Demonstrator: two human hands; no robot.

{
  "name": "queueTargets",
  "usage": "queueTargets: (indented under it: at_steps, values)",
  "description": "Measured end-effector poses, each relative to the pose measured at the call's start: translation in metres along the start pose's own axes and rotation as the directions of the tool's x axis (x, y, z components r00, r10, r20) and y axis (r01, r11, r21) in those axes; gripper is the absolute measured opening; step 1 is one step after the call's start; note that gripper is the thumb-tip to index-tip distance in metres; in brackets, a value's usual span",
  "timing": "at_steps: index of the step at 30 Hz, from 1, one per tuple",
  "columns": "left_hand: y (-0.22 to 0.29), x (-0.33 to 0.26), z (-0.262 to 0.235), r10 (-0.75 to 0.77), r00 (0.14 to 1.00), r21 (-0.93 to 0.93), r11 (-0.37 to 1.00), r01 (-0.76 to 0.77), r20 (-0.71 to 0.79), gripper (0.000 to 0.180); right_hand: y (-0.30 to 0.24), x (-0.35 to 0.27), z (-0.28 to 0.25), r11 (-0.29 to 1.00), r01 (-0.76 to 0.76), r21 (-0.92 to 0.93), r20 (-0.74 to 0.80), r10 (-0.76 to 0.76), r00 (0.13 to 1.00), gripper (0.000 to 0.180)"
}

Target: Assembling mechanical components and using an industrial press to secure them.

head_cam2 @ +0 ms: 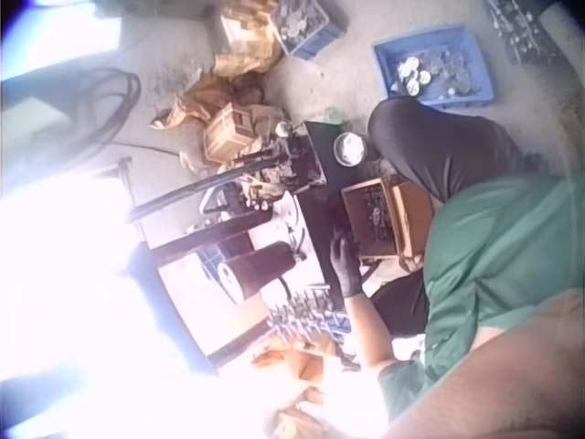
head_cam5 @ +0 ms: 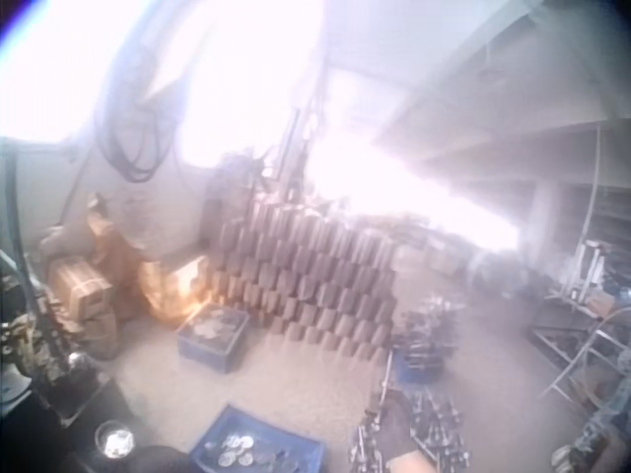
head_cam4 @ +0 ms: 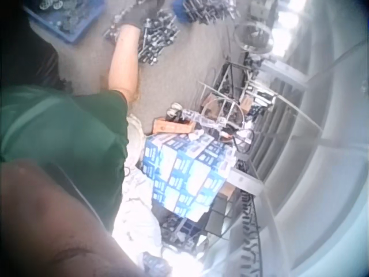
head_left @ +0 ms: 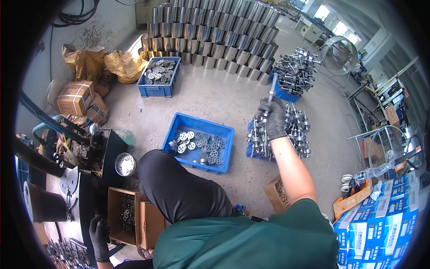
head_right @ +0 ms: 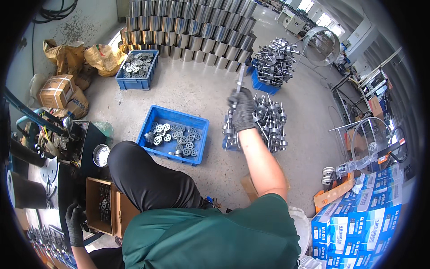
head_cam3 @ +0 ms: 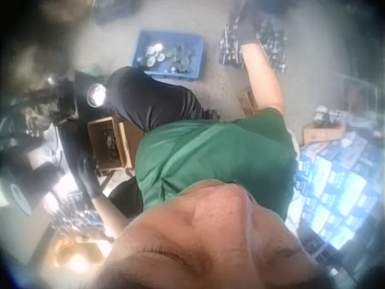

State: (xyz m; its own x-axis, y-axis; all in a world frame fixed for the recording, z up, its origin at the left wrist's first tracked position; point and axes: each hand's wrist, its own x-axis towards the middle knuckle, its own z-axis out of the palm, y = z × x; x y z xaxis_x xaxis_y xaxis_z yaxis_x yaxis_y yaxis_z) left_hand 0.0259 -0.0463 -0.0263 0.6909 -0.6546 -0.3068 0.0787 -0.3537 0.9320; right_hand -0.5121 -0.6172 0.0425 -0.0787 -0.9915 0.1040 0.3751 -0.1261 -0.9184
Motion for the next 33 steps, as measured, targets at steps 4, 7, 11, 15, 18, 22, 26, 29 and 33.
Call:
queueTargets:
  at_steps: [4, 7, 11, 15, 18, 22, 26, 29, 33]
  values:
    - [-0.007, 0.003, 0.001, -0.011, 1.0, 0.036, 0.999, 0.012, -0.012, 0.033, -0.028, 0.06, -0.11, 0.988, -0.012, -0.156, -0.368, -0.047, 0.929, 0.015]
    - [-0.016, 0.006, -0.007, -0.005, 1.0, 0.056, 0.998, 0.005, 0.002, 0.032, -0.027, 0.116, -0.201, 0.92, 0.064, -0.387, -0.487, -0.262, 0.833, 0.014]
    - [-0.04, 0.024, -0.006, -0.003, 1.0, 0.114, 0.993, 0.0, 0.031, 0.032, -0.055, 0.177, -0.323, 0.709, -0.071, -0.702, -0.497, -0.416, 0.762, 0.037]
    - [-0.03, -0.015, -0.035, -0.084, 0.996, 0.111, 0.99, 0.088, -0.042, 0.03, -0.01, 0.17, -0.287, 0.516, -0.338, -0.787, -0.526, -0.275, 0.804, 0.055]
    - [-0.04, 0.017, -0.001, -0.072, 0.996, 0.078, 0.995, 0.068, 0.053, 0.03, -0.063, 0.166, -0.362, -0.011, -0.352, -0.936, -0.325, -0.362, 0.874, 0.058]
    - [-0.014, -0.026, -0.018, -0.066, 0.996, 0.127, 0.989, 0.073, -0.057, 0.03, -0.018, 0.144, -0.29, -0.024, -0.444, -0.895, -0.44, -0.102, 0.892, 0.057]
    - [0.001, -0.036, -0.011, -0.024, 0.999, 0.116, 0.993, 0.028, -0.035, 0.033, -0.003, 0.163, -0.278, -0.151, -0.392, -0.908, -0.353, -0.229, 0.907, 0.054]
    - [0.04, -0.042, 0.016, -0.01, 0.997, 0.101, 0.995, 0.018, -0.076, 0.033, -0.002, 0.205, -0.237, -0.16, -0.263, -0.952, -0.201, -0.325, 0.924, 0.039]
    - [0.043, -0.022, 0.017, 0.143, 0.988, 0.016, 0.99, -0.142, -0.056, 0.036, -0.005, 0.269, -0.149, 0.064, 0.5, -0.864, 0.445, -0.368, 0.816, 0.029]
